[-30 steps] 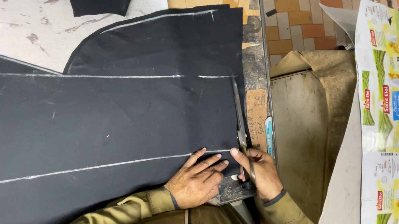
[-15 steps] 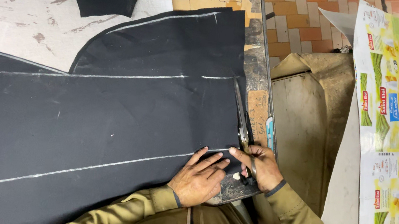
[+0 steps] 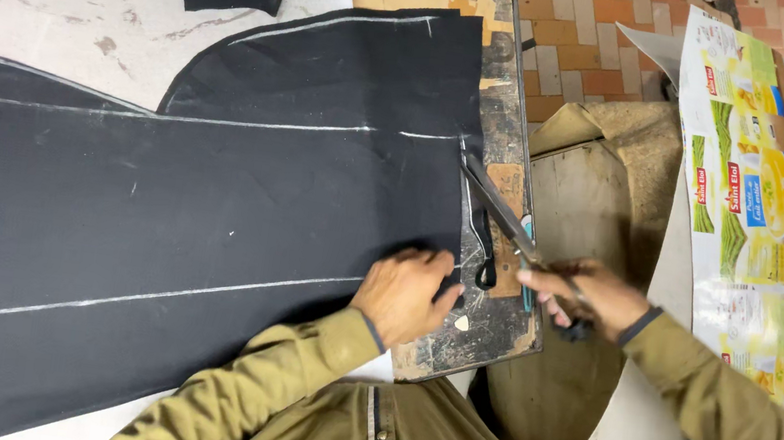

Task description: The person places a printed paper pattern on a black fabric sheet, traces the outline with chalk, and then uses shears to cut the fabric along the marked lines. The cut fabric piece is separated from the main sheet.

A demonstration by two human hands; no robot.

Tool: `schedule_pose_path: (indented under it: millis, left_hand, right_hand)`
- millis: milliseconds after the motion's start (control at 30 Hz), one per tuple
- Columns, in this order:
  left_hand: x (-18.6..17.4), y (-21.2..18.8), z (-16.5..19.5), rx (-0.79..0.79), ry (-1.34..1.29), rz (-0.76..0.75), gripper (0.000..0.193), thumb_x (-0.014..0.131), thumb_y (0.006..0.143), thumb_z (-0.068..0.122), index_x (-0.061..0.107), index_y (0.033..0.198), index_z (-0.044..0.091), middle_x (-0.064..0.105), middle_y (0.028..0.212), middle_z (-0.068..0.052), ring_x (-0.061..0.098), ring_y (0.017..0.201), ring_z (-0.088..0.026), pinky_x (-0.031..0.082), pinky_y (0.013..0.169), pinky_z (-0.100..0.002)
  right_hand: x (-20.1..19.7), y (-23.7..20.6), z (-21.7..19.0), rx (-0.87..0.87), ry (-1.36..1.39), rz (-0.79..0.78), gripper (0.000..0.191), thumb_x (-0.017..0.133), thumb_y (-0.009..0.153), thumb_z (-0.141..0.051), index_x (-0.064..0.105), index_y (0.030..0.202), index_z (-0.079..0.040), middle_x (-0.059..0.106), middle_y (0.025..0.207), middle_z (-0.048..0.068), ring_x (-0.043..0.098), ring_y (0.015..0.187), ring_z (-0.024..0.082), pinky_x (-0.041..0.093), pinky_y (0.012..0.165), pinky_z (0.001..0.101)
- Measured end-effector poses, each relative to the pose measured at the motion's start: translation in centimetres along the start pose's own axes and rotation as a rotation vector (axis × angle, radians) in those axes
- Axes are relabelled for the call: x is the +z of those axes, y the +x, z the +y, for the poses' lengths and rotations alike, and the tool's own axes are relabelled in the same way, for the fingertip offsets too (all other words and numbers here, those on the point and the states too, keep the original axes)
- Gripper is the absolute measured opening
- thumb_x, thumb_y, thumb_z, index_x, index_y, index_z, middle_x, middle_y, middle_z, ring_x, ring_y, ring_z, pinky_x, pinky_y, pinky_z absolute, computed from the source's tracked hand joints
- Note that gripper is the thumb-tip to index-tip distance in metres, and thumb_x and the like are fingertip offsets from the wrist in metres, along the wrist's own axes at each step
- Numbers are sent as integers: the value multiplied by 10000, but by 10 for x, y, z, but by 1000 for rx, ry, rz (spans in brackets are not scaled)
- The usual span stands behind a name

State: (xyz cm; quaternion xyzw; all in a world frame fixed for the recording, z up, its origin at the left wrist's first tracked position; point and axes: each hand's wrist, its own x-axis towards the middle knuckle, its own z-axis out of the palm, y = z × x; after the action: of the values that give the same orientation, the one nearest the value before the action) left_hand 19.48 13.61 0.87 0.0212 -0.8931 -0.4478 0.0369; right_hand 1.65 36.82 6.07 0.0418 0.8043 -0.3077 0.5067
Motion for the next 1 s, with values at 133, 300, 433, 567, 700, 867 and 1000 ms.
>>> schedule_pose_path:
  millis: [133,300,433,567,700,867,1000]
  left_hand:
    - [2,57,3,-72,152,204,324,737,873,299,597,963,20,692,912,-175,694,873,-366,587,691,-474]
    - [10,92,-8,-254,256,247,431,791,829,356,588,983,8,684,950,-178,695,921,-353,608,693,-431]
    - [18,96,-16,-245,226,341,394,775,802,308,604,990,8,688,942,-178,688,926,-361,605,677,-444]
    - [27,102,-28,-238,194,411,261,726,816,229,619,939,26,695,911,-162,691,921,-350,605,680,-451]
    - [37,105,-42,-178,176,435,174,695,839,173,629,924,36,694,882,-153,695,892,-346,602,654,-450]
    - [44,104,-50,39,170,622,151,685,866,168,627,935,46,672,867,-136,687,867,-349,601,683,-433]
    - [44,105,-51,65,163,610,143,701,896,159,614,867,50,641,814,-120,684,818,-320,587,633,-420]
  right_hand:
    - [-62,21,-50,-92,-534,-21,480,788,779,-542,679,758,-75,549,624,37,533,523,141,424,490,310]
    - [-96,51,-101,-145,-816,-31,432,779,787,-529,697,768,-106,530,620,-3,543,591,108,447,555,290]
    - [-116,74,-126,-184,-937,-187,447,786,815,-491,676,789,-58,527,622,7,531,605,127,422,578,315]
    - [-132,101,-146,-147,-1023,-245,385,818,793,-445,697,841,-83,542,640,14,550,626,132,438,591,315]
    - [-137,127,-159,-235,-993,-366,356,833,764,-427,715,856,-104,612,693,-19,586,695,98,474,644,297]
    - [-130,149,-179,-223,-1124,-353,419,849,769,-418,667,846,-48,532,719,11,522,726,162,437,682,359]
    - [-122,160,-190,-337,-1128,-456,430,851,767,-418,651,842,-45,562,739,5,545,786,147,457,747,347]
